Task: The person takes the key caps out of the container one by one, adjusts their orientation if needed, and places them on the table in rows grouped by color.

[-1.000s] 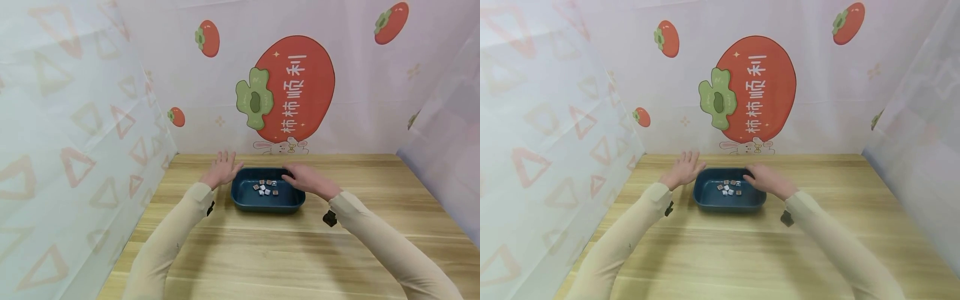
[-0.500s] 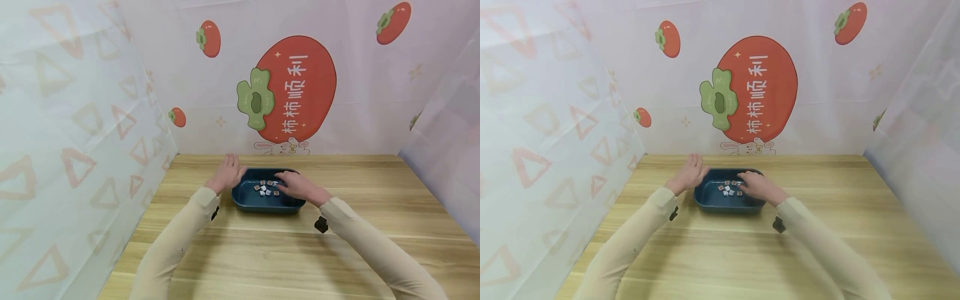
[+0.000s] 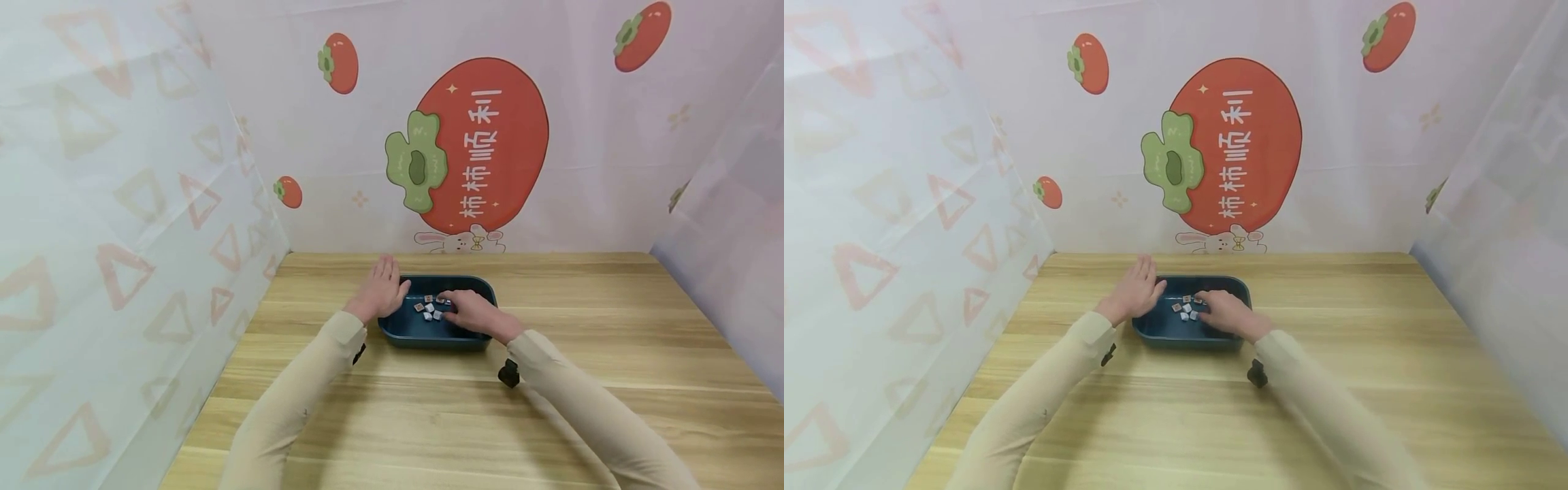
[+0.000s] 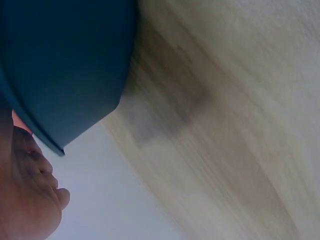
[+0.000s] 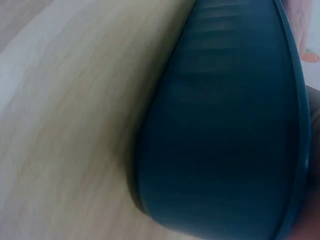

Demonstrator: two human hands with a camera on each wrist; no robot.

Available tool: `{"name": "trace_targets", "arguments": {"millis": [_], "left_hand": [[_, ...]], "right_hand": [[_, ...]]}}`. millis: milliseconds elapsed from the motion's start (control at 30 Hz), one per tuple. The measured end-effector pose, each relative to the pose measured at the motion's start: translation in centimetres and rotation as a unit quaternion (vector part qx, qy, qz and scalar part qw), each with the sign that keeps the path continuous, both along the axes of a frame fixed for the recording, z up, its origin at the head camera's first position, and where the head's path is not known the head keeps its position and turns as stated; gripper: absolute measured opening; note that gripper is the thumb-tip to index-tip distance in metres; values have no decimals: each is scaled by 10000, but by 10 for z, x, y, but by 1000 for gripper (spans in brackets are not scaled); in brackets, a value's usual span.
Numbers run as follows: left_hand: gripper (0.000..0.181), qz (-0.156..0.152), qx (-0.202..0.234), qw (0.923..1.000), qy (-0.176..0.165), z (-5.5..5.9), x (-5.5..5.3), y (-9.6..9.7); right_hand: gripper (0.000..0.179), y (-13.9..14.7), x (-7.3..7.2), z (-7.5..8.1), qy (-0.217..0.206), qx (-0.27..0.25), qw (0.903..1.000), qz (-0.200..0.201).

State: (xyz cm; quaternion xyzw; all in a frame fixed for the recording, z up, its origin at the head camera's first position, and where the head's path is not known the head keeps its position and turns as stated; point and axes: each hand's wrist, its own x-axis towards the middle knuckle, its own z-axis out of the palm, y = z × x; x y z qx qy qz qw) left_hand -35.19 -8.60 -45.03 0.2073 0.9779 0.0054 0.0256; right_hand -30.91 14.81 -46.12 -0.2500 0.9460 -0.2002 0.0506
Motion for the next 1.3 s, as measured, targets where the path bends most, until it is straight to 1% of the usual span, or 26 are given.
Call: {"name": "trace_targets", "arguments": {"millis": [167, 233, 433, 567, 767, 867, 1100, 1300], "left_hand": [[71, 31, 131, 9999, -51, -5, 0, 0], [71, 43, 158, 9999, -53, -7, 0, 0], [71, -65, 179, 9998, -17, -7, 2, 2], [71, -80, 256, 9996, 22, -9, 2, 2], [71, -47, 340, 9994, -104, -12, 0, 0], [71, -45, 300, 9995, -110, -14, -1, 1], [69, -246, 201, 9995, 23, -20, -3, 4], [69, -279, 184, 9994, 31, -21, -2, 6]], "right_hand": [[41, -7, -1, -5, -354, -263, 9989, -130], [39, -9, -1, -6, -402, -355, 9985, -147], [34, -12, -2, -12, -404, -517, 9978, -113], [31, -14, -5, -16, -380, -508, 9980, -77], [27, -14, -9, -20, -440, -415, 9981, -103], [26, -14, -10, -19, -442, -359, 9983, -98], [26, -15, -8, -19, -432, -177, 9989, -81], [25, -17, -6, -20, -484, -71, 9988, -31]]}}
